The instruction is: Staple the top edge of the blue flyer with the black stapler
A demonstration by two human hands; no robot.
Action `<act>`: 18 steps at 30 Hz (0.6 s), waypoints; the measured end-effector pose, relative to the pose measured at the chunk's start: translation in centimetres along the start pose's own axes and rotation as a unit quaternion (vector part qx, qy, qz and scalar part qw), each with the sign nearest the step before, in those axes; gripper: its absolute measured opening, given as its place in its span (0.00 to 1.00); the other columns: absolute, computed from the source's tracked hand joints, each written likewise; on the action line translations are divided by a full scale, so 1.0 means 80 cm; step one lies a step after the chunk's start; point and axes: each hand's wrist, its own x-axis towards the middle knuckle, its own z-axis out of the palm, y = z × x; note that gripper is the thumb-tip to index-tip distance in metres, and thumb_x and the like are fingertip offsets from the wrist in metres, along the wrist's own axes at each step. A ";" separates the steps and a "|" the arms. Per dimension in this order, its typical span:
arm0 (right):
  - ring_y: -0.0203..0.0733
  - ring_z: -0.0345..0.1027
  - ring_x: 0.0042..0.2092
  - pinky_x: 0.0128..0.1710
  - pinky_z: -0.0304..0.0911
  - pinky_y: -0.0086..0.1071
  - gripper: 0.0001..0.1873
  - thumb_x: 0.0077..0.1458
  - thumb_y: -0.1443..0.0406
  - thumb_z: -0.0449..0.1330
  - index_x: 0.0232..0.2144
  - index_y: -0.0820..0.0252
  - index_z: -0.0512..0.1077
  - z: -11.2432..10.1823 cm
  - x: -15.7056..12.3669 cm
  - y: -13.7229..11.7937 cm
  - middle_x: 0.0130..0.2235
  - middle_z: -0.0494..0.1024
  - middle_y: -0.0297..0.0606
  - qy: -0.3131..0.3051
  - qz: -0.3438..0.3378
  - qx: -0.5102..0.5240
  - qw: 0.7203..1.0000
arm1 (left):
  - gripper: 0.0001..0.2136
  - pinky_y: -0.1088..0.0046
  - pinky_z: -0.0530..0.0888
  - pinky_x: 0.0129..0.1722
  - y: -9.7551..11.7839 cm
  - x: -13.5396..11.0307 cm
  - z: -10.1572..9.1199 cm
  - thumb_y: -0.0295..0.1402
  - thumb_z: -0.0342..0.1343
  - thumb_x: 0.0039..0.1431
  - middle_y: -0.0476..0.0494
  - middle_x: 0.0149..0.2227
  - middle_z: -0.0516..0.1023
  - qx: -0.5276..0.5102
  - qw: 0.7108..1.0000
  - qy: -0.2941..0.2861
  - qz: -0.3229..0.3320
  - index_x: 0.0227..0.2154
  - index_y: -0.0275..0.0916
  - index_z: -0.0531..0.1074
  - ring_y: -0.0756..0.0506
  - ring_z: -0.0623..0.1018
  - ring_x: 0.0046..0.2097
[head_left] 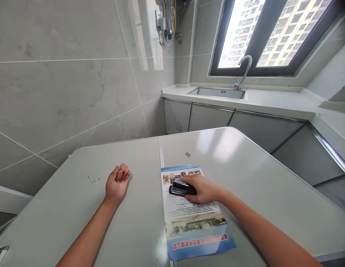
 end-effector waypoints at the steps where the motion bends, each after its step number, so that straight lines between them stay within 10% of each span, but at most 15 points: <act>1: 0.43 0.70 0.36 0.36 0.62 0.34 0.09 0.51 0.63 0.65 0.36 0.57 0.72 -0.009 -0.006 0.007 0.37 0.78 0.35 -0.013 0.002 0.002 1.000 | 0.29 0.74 0.63 0.26 0.002 0.002 -0.003 0.36 0.58 0.66 0.51 0.23 0.49 -0.023 1.000 0.004 -0.013 0.17 0.37 0.45 0.51 0.61 0.26; 10: 0.41 0.65 0.35 0.33 0.59 0.32 0.25 0.52 0.43 0.67 0.38 0.56 0.72 -0.051 -0.035 0.047 0.36 0.75 0.34 -0.085 0.003 0.114 0.990 | 0.23 0.74 0.55 0.17 0.000 0.014 -0.017 0.43 0.57 0.70 0.57 0.17 0.47 -0.121 0.989 0.053 -0.067 0.22 0.39 0.59 0.54 0.52 0.18; 14: 0.37 0.52 0.29 0.30 0.51 0.32 0.27 0.63 0.42 0.55 0.26 0.56 0.63 -0.052 -0.043 0.106 0.25 0.63 0.30 0.095 0.126 0.121 0.980 | 0.05 0.78 0.57 0.19 -0.005 0.016 -0.015 0.31 0.60 0.68 0.60 0.18 0.51 -0.120 0.991 0.039 -0.050 0.37 0.39 0.70 0.54 0.56 0.18; 18: 0.37 0.45 0.27 0.30 0.48 0.35 0.28 0.61 0.44 0.56 0.20 0.54 0.54 -0.045 -0.054 0.165 0.20 0.54 0.28 0.267 0.251 0.007 0.931 | 0.10 0.79 0.65 0.25 -0.009 0.016 -0.015 0.21 0.62 0.60 0.54 0.27 0.68 -0.129 0.990 0.039 -0.044 0.41 0.40 0.72 0.55 0.68 0.25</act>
